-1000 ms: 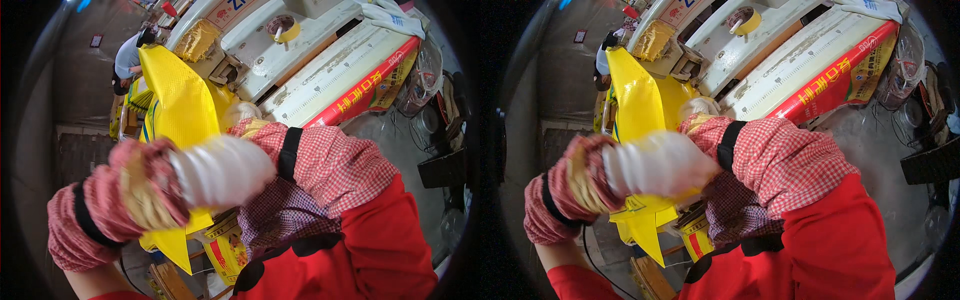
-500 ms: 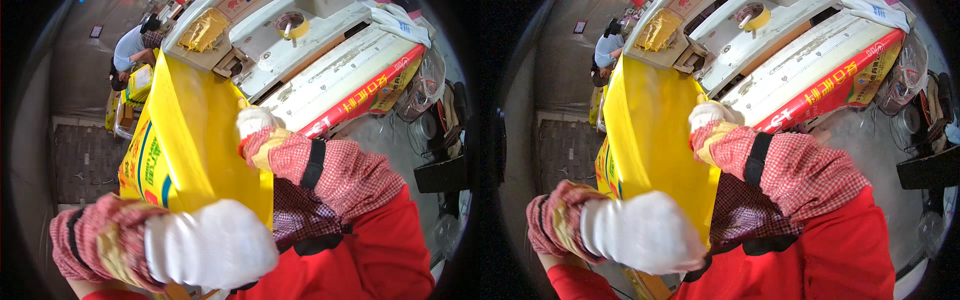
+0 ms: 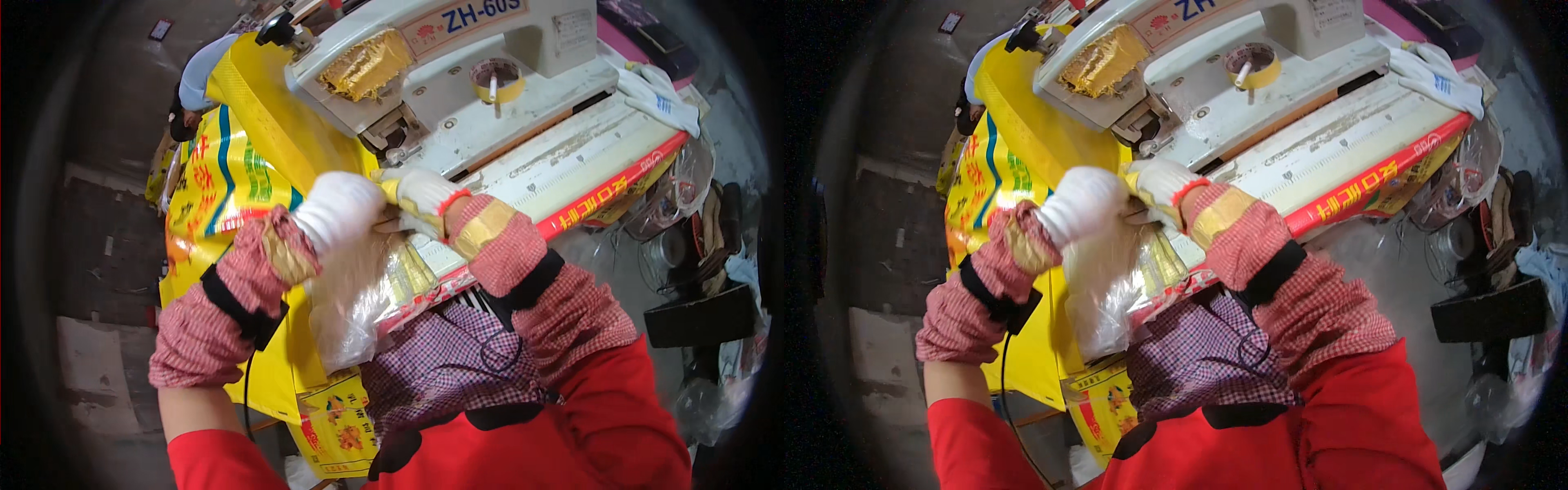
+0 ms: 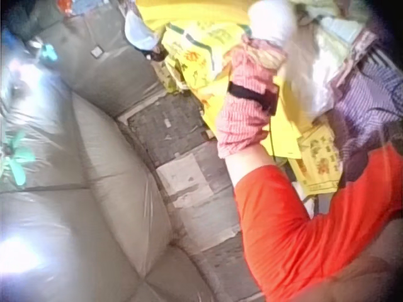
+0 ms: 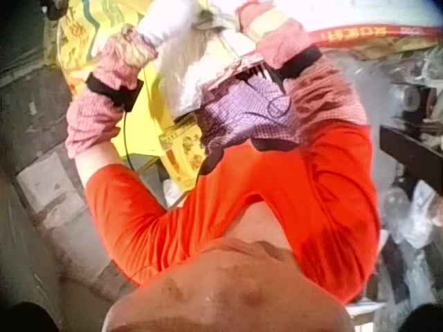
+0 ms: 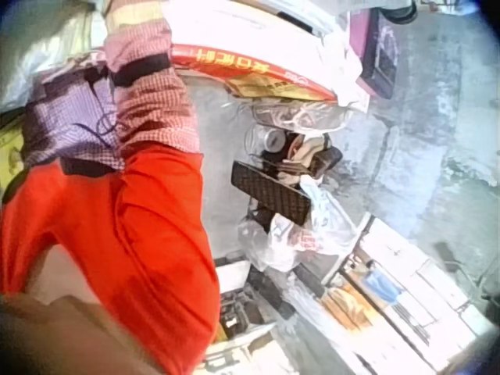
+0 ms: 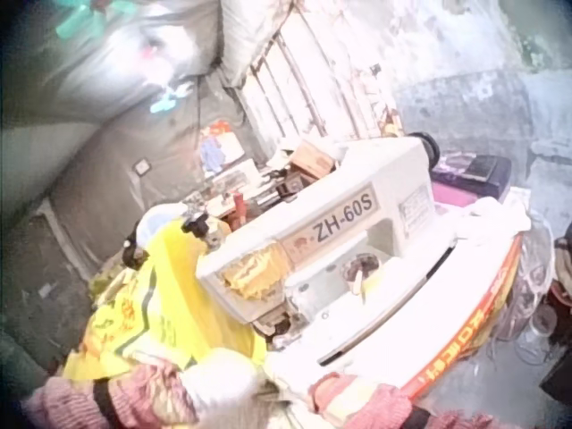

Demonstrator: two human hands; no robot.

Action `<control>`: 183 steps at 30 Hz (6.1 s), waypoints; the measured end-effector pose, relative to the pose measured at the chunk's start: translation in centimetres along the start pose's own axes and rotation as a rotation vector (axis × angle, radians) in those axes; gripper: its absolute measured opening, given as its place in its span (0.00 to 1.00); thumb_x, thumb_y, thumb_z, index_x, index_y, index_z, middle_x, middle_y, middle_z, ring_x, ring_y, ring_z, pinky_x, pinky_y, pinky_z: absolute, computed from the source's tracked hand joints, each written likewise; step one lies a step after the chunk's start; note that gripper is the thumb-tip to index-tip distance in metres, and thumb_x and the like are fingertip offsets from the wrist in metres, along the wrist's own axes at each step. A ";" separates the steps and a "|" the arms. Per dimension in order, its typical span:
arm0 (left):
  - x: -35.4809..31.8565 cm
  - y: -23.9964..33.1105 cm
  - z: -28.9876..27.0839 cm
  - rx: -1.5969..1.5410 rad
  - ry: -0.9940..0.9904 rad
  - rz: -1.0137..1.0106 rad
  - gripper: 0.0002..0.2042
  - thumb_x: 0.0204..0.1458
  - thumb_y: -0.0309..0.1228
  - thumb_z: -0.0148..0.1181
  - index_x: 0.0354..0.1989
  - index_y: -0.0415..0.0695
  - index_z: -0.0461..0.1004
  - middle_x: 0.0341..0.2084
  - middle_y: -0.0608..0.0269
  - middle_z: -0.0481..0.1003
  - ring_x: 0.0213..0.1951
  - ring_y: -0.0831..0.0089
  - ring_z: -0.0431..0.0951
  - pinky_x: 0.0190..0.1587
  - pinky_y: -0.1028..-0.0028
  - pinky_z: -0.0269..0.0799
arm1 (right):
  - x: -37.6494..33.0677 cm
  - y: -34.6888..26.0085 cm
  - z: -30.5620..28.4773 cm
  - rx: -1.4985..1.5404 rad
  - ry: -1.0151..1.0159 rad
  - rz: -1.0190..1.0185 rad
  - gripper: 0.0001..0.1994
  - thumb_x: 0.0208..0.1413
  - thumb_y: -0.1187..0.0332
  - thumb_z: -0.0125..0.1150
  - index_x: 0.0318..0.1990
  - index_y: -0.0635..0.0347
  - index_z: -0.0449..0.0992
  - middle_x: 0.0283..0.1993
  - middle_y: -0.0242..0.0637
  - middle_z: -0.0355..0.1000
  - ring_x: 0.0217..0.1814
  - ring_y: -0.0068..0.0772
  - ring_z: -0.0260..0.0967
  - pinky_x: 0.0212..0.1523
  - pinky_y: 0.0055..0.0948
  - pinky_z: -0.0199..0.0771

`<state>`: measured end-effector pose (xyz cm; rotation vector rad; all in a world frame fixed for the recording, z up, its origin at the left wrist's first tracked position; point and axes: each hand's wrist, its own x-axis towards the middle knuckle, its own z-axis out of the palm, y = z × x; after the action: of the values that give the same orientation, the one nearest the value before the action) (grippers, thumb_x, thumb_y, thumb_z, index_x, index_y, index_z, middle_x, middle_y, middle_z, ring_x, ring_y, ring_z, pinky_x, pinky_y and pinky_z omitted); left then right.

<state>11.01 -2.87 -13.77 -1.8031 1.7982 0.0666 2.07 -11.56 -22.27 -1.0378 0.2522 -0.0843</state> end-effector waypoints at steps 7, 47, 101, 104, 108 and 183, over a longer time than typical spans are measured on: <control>-8.4 -5.0 3.9 -0.275 0.085 -0.093 0.08 0.49 0.35 0.53 0.29 0.47 0.76 0.23 0.53 0.76 0.28 0.51 0.76 0.32 0.57 0.72 | 0.4 1.3 4.9 -1.316 0.152 -0.369 0.31 0.50 0.63 0.56 0.63 0.59 0.59 0.62 0.48 0.62 0.59 0.53 0.63 0.61 0.40 0.60; -46.6 13.5 23.6 -0.806 0.785 -0.958 0.15 0.43 0.23 0.62 0.43 0.37 0.74 0.42 0.49 0.75 0.46 0.53 0.74 0.50 0.67 0.69 | -8.5 1.3 9.6 -0.326 -0.441 -0.380 0.33 0.56 0.55 0.59 0.63 0.66 0.59 0.59 0.37 0.66 0.60 0.34 0.64 0.59 0.28 0.62; -36.1 74.3 43.5 -1.397 0.286 -3.028 0.07 0.51 0.32 0.57 0.29 0.40 0.73 0.22 0.54 0.75 0.28 0.64 0.76 0.35 0.65 0.71 | 0.9 35.1 22.2 -2.221 -0.962 -0.364 0.19 0.59 0.53 0.43 0.42 0.55 0.75 0.33 0.56 0.73 0.36 0.53 0.72 0.35 0.39 0.74; -35.2 75.3 44.7 -1.629 -0.181 -2.504 0.09 0.51 0.33 0.57 0.34 0.41 0.77 0.25 0.52 0.76 0.31 0.63 0.78 0.37 0.64 0.73 | 2.8 34.6 22.8 -2.221 -1.038 -0.684 0.17 0.56 0.55 0.45 0.40 0.57 0.75 0.31 0.54 0.72 0.34 0.51 0.71 0.32 0.39 0.72; -36.8 73.0 44.1 -2.219 0.710 -2.490 0.11 0.53 0.31 0.53 0.38 0.39 0.77 0.29 0.54 0.78 0.33 0.64 0.78 0.39 0.65 0.74 | 3.1 32.9 24.0 -2.199 -1.066 -1.067 0.15 0.54 0.58 0.47 0.37 0.58 0.75 0.29 0.52 0.71 0.32 0.48 0.70 0.29 0.38 0.70; -35.7 67.4 38.7 -1.333 0.647 -3.282 0.05 0.53 0.23 0.50 0.26 0.39 0.66 0.21 0.67 0.67 0.24 0.76 0.66 0.26 0.72 0.64 | 4.1 36.5 21.0 -2.168 -0.937 -1.433 0.20 0.57 0.56 0.47 0.50 0.61 0.68 0.40 0.47 0.68 0.40 0.47 0.68 0.42 0.45 0.68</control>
<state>-40.74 51.49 -54.91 1.3992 1.7962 0.3551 9.40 23.88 -44.26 -3.0029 -1.7526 -0.6816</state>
